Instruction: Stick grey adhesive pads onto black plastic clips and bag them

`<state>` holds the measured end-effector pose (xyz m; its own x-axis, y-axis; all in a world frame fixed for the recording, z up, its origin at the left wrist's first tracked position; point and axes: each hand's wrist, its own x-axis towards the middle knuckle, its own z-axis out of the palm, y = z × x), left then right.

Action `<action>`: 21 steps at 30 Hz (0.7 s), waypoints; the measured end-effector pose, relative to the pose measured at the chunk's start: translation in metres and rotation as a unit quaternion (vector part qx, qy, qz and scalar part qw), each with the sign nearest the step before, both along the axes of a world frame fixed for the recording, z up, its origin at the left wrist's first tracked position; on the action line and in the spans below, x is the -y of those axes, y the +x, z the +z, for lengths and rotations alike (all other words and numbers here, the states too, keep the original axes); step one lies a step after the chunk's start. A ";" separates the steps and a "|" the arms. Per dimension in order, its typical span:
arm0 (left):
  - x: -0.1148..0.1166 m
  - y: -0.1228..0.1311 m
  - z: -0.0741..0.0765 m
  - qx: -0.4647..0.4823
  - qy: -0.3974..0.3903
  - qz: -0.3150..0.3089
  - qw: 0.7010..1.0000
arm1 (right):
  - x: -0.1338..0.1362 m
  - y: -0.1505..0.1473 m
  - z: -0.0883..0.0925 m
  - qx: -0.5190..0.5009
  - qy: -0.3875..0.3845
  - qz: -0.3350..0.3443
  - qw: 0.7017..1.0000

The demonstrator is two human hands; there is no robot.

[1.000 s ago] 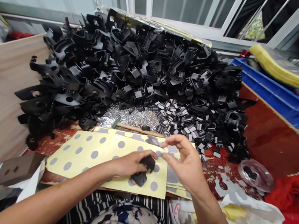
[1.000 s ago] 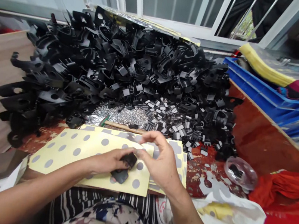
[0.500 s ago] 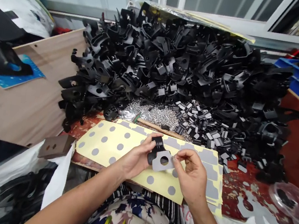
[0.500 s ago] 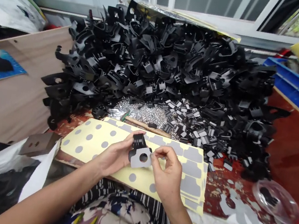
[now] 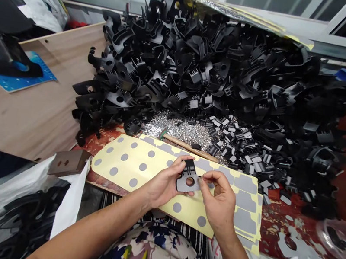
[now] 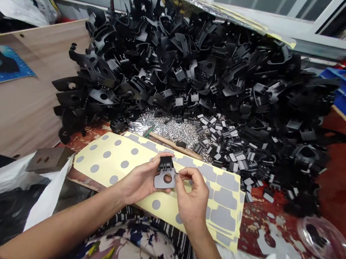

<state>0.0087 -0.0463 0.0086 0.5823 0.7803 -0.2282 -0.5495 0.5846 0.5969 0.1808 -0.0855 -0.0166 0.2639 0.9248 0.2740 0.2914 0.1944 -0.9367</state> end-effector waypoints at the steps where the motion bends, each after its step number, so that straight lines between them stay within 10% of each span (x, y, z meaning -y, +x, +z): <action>1: 0.000 0.000 0.000 0.000 -0.001 -0.001 1.000 | 0.000 0.000 0.000 0.004 -0.001 0.000 1.000; 21: 0.001 -0.004 0.000 -0.003 -0.008 0.004 1.000 | -0.004 -0.007 0.010 -0.038 0.005 0.000 0.999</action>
